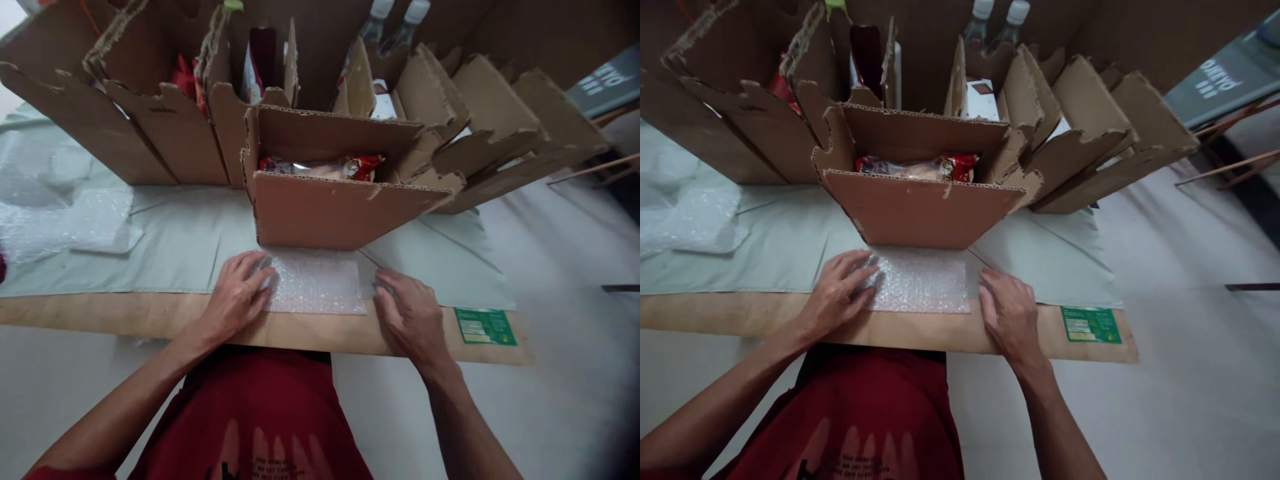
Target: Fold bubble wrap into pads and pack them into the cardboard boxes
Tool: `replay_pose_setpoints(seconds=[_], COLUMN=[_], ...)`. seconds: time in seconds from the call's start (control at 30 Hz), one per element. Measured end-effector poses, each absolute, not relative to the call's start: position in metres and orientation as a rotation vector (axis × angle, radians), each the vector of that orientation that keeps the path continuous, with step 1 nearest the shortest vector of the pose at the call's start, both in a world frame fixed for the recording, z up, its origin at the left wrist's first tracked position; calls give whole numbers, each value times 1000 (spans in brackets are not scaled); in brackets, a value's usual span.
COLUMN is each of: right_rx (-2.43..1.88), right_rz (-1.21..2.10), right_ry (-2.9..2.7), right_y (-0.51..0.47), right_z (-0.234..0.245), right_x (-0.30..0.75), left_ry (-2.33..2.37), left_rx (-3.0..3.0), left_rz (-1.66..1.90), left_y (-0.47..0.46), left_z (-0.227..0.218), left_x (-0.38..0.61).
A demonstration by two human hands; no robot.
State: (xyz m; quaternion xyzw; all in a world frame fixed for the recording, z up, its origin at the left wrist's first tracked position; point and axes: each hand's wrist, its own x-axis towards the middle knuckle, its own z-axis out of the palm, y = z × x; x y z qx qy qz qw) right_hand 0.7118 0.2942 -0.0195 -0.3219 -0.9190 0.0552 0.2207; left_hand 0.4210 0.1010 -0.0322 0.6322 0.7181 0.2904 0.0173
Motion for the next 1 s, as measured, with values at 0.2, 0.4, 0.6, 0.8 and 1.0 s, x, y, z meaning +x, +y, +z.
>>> replay_pose_setpoints(seconds=[0.2, 0.4, 0.6, 0.8, 1.0], right_rx=[-874, -984, -1030, -923, -834], right_rz=[166, 723, 1071, 846, 826], right_ry=[-2654, -2444, -2323, -2391, -2527], right_y=[302, 267, 234, 231, 224], right_z=[-27, -15, -8, -14, -6], right_x=[654, 667, 677, 687, 699], left_ry=[2632, 2508, 2530, 2495, 2432], left_rx=[1738, 1653, 1519, 1566, 1540], left_rz=[711, 906, 967, 468, 394], left_y=[93, 90, 72, 94, 95], left_z=[-32, -32, -26, -15, -6], left_x=[416, 424, 414, 414, 415])
